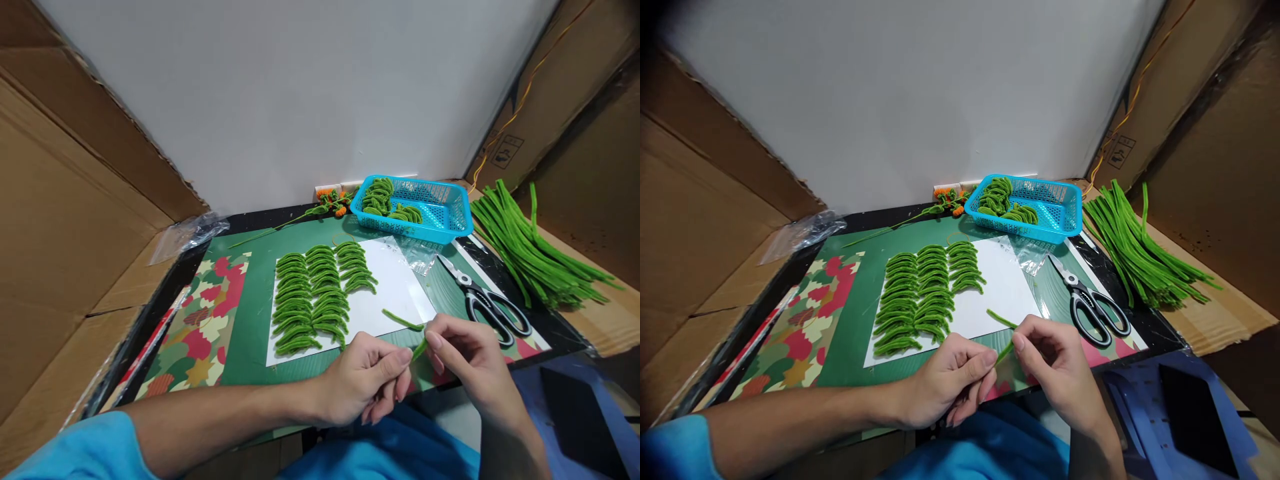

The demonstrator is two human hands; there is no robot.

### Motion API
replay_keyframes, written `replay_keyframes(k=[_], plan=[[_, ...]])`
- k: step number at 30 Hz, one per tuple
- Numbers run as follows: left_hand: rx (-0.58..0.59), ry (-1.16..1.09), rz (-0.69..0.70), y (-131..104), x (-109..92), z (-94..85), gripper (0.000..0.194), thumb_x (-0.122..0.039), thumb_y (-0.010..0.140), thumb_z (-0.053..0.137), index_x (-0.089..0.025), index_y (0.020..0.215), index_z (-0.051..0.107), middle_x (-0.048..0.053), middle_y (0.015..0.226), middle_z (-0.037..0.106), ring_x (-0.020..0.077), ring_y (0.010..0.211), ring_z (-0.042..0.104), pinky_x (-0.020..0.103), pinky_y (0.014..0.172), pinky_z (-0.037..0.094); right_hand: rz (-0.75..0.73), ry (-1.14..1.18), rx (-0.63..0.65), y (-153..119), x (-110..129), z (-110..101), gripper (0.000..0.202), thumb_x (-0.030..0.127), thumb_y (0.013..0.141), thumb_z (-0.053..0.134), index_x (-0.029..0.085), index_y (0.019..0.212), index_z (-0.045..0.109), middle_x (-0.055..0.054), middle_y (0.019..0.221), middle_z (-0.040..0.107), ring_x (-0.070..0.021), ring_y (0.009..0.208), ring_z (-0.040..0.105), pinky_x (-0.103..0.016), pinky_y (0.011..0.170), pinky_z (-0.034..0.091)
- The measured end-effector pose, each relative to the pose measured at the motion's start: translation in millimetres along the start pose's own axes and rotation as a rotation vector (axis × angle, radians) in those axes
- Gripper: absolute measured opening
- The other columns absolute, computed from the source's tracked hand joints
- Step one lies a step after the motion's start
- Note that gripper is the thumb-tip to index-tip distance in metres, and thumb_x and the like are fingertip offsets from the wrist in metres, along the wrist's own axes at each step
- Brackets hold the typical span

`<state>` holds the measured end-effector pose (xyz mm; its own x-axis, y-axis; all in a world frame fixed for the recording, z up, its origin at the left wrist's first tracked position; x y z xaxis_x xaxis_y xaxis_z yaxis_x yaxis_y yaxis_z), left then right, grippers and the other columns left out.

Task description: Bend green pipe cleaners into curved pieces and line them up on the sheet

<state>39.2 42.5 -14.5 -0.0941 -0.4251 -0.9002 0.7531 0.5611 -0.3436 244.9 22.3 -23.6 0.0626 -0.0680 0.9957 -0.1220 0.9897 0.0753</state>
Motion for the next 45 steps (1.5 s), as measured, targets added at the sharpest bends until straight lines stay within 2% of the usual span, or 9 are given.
replay_keyframes(k=[6,13,18,26,32,35,40,45], plan=[[0.026,-0.077,-0.005,-2.6,-2.0,1.2,0.068,-0.078,0.099,0.06,-0.019,0.065,0.055,-0.007,0.04,0.043,0.0066,0.033,0.035,0.018,0.034,0.025,0.009,0.082,0.122,0.6,-0.8,2.3,0.046,0.049,0.105,0.067,0.019,0.07,0.06,0.003,0.06,0.05,-0.0122,0.054,0.043,-0.025,0.051,0.036],[0.054,-0.084,-0.012,-2.4,-4.5,1.3,0.07,-0.082,0.095,0.061,-0.02,0.063,0.053,-0.008,0.04,0.039,0.0064,0.033,0.032,0.02,0.035,0.022,-0.011,0.075,0.097,1.6,-3.6,2.5,0.041,0.048,0.105,0.068,0.02,0.075,0.062,0.003,0.061,0.05,-0.0123,0.054,0.042,-0.025,0.051,0.035],[0.059,-0.025,-0.031,-2.4,-6.6,0.2,0.071,-0.083,0.095,0.059,-0.018,0.067,0.059,-0.006,0.043,0.044,0.0066,0.036,0.034,0.021,0.039,0.025,-0.093,0.056,0.073,1.5,-5.8,2.1,0.045,0.046,0.105,0.067,0.02,0.069,0.06,0.003,0.059,0.049,-0.0126,0.052,0.042,-0.026,0.05,0.034],[0.074,0.009,0.018,-1.5,-4.4,0.0,0.068,-0.079,0.1,0.056,-0.015,0.076,0.065,-0.004,0.049,0.05,0.0069,0.038,0.038,0.02,0.039,0.028,-0.204,0.008,-0.027,2.1,-10.1,1.2,0.044,0.04,0.104,0.069,0.02,0.065,0.063,0.002,0.055,0.053,-0.0141,0.053,0.046,-0.028,0.053,0.035],[-0.012,-0.074,0.04,0.2,-3.6,2.1,0.057,-0.074,0.094,0.071,-0.019,0.103,0.06,-0.009,0.056,0.058,0.0064,0.037,0.043,0.016,0.037,0.033,-0.224,-0.044,-0.126,2.6,-11.2,3.8,0.047,0.04,0.103,0.07,0.021,0.062,0.059,0.003,0.055,0.05,-0.0132,0.051,0.043,-0.028,0.051,0.033],[0.019,-0.029,0.022,-0.1,-4.4,2.2,0.057,-0.075,0.098,0.066,-0.018,0.097,0.06,-0.007,0.054,0.058,0.0064,0.037,0.042,0.016,0.037,0.033,-0.248,-0.085,-0.153,2.5,-7.4,4.2,0.049,0.041,0.103,0.07,0.021,0.06,0.057,0.003,0.054,0.047,-0.013,0.05,0.041,-0.028,0.05,0.032],[0.038,-0.001,0.046,0.7,-0.8,-0.4,0.061,-0.077,0.101,0.057,-0.017,0.091,0.061,-0.006,0.054,0.058,0.0068,0.037,0.042,0.017,0.038,0.034,-0.214,-0.114,-0.056,2.4,-1.9,5.5,0.052,0.045,0.106,0.065,0.021,0.062,0.056,0.003,0.054,0.047,-0.0133,0.05,0.043,-0.028,0.052,0.033],[0.04,0.017,0.069,1.0,1.7,-0.7,0.062,-0.075,0.105,0.05,-0.017,0.088,0.062,-0.005,0.051,0.056,0.0073,0.035,0.039,0.019,0.037,0.031,-0.197,-0.102,-0.034,2.6,-2.3,6.5,0.051,0.044,0.108,0.062,0.021,0.064,0.056,0.003,0.057,0.049,-0.0127,0.051,0.044,-0.027,0.052,0.034]])
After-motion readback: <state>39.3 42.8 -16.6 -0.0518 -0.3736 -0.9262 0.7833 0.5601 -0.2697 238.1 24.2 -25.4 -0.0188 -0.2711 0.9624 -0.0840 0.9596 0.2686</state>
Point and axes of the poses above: each hand's wrist, its own y-axis towards the middle knuckle, its own z-axis out of the palm, x = y × z, the point moved 1 cm from there along y, towards the middle knuckle
